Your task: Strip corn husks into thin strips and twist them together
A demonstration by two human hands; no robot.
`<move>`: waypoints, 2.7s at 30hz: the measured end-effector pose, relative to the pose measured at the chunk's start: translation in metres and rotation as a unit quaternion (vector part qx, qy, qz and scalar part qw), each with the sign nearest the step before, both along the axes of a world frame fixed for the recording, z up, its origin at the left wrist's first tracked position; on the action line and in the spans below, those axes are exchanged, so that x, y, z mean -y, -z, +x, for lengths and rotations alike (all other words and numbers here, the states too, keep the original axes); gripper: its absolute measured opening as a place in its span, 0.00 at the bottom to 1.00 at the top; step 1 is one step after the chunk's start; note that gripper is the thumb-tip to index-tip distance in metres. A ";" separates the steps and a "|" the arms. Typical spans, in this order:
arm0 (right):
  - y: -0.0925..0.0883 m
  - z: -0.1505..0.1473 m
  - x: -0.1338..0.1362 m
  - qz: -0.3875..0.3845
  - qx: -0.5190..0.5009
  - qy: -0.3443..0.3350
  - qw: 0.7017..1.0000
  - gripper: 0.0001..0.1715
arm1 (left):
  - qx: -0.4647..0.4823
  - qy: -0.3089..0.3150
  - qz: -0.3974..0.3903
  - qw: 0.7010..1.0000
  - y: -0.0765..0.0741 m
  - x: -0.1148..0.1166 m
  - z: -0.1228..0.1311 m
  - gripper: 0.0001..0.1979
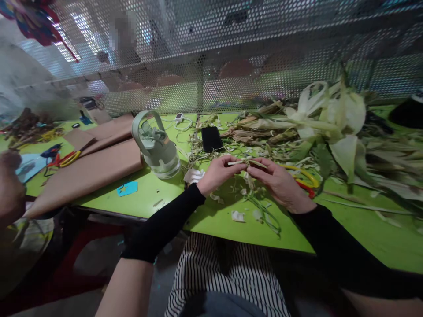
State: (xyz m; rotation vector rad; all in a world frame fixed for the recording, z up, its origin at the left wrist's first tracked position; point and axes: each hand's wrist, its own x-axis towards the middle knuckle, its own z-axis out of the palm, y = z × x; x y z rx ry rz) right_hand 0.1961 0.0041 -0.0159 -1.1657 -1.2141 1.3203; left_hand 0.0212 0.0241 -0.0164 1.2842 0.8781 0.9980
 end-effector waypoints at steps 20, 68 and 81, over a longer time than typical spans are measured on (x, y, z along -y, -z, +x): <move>0.004 0.002 -0.004 0.034 -0.076 0.014 0.996 0.23 | 0.030 0.020 0.034 0.999 -0.001 0.005 0.000 0.14; 0.006 -0.011 0.001 0.061 -0.044 0.051 0.996 0.22 | -0.080 -0.124 0.164 0.975 0.011 0.004 0.013 0.02; 0.011 -0.009 0.008 0.215 0.134 0.091 0.963 0.11 | 0.059 -0.053 0.029 0.996 0.008 0.007 0.015 0.15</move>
